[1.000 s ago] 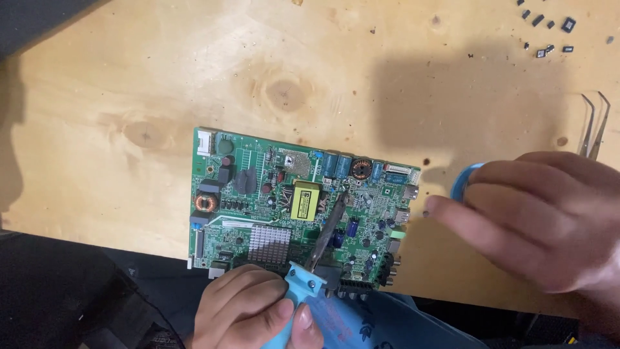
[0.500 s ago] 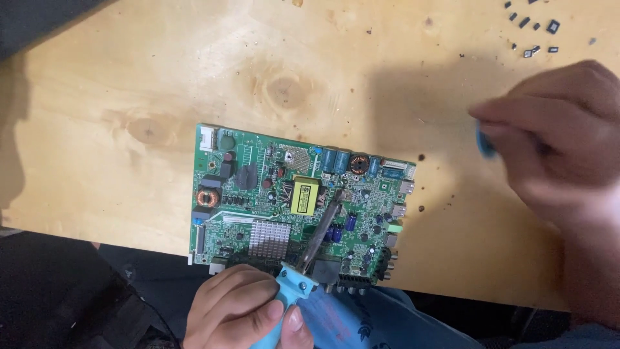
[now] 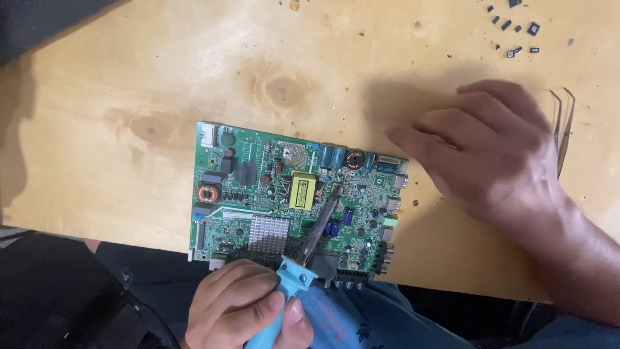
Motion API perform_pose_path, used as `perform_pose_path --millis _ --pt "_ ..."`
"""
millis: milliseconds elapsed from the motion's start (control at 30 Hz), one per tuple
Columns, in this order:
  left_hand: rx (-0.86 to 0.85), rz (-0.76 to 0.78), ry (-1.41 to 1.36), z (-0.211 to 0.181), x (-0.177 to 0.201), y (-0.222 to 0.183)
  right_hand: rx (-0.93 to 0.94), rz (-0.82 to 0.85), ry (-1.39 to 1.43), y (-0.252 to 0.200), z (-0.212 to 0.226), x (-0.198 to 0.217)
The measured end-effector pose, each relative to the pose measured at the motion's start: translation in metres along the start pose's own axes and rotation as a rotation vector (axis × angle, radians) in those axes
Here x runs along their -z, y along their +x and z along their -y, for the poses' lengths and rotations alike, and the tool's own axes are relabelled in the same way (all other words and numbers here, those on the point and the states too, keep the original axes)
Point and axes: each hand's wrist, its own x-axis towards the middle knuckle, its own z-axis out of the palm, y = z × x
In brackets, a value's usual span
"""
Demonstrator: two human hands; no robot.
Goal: Soldering electronic components onto a printed circuit board using a soldering iron and solder wire.
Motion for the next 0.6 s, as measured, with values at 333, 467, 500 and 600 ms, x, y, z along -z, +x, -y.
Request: perform_pose_path --millis 333,467,500,600 --pt "-0.04 0.005 0.028 0.001 -0.001 0.007 0.094 -0.159 0.335 -0.014 0.01 -0.004" --pt "-0.073 -0.031 -0.036 0.0 0.002 0.01 0.137 -0.138 0.29 -0.006 0.004 0.0" --pt "-0.027 0.022 -0.019 0.001 0.005 0.005 0.117 -0.148 0.277 -0.007 0.003 -0.002" --pt "0.011 0.043 -0.017 0.0 0.005 0.004 0.097 -0.155 0.238 -0.013 -0.001 -0.008"
